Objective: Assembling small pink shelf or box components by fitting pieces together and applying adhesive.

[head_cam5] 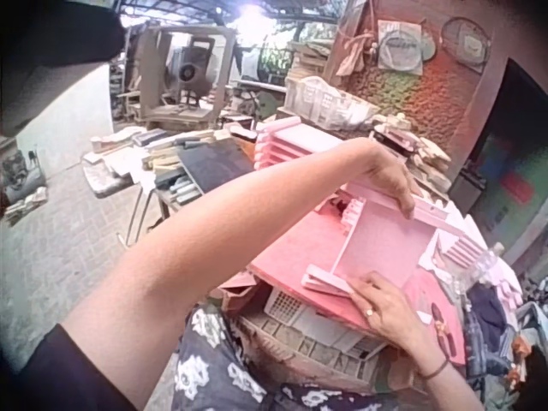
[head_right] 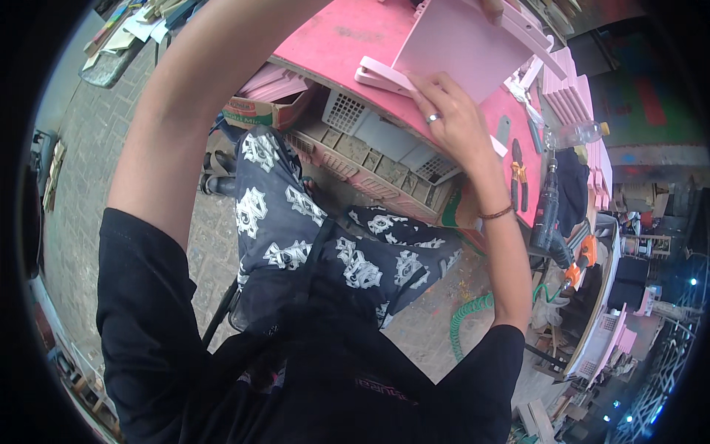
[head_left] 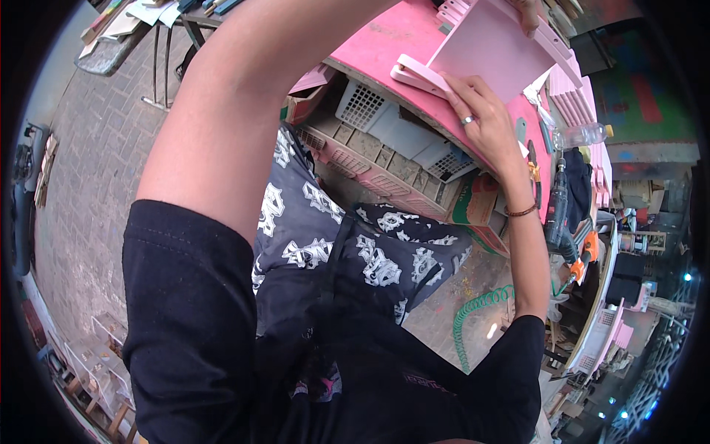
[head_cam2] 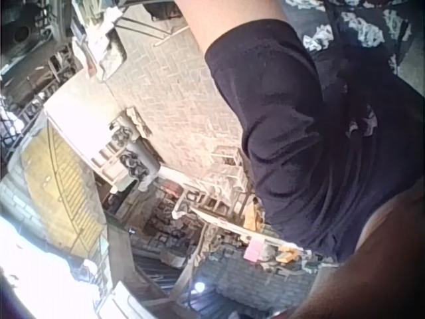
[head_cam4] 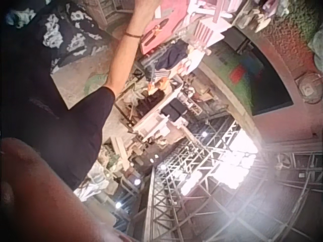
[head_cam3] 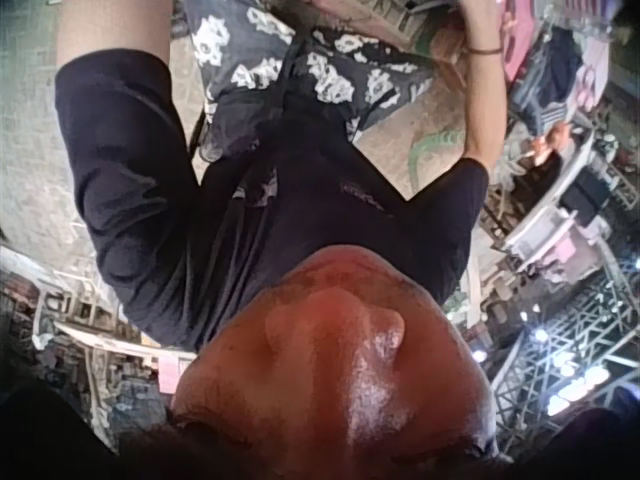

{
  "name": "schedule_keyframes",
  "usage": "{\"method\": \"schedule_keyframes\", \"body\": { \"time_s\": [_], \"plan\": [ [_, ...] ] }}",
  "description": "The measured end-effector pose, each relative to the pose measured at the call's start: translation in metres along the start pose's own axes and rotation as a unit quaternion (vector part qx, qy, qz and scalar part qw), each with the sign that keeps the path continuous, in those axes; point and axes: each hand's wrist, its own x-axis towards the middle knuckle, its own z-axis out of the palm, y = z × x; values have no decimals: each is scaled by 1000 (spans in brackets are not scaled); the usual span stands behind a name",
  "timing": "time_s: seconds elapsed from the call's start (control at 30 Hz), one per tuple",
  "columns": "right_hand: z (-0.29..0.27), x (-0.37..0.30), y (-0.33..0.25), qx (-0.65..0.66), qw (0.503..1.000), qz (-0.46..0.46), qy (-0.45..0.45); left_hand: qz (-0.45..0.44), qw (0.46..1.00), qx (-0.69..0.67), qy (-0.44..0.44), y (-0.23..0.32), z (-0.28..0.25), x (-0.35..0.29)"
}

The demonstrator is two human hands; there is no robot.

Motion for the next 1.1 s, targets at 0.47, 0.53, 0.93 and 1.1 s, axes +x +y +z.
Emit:
{"method": "schedule_keyframes", "body": {
  "time_s": [0.47,0.53,0.93,1.1],
  "plan": [
    [-17,11,24,-141,975,-141,-99,55,996,-45,-50,-3,-2,-8],
    [-15,7,14,-181,974,-130,-34,99,995,-8,-28,2,5,-7],
    [69,39,-24,-148,978,-123,80,164,976,144,8,-8,-9,15],
    [63,31,-3,-199,969,-128,68,73,986,122,86,-1,-1,-15]
  ]
}}
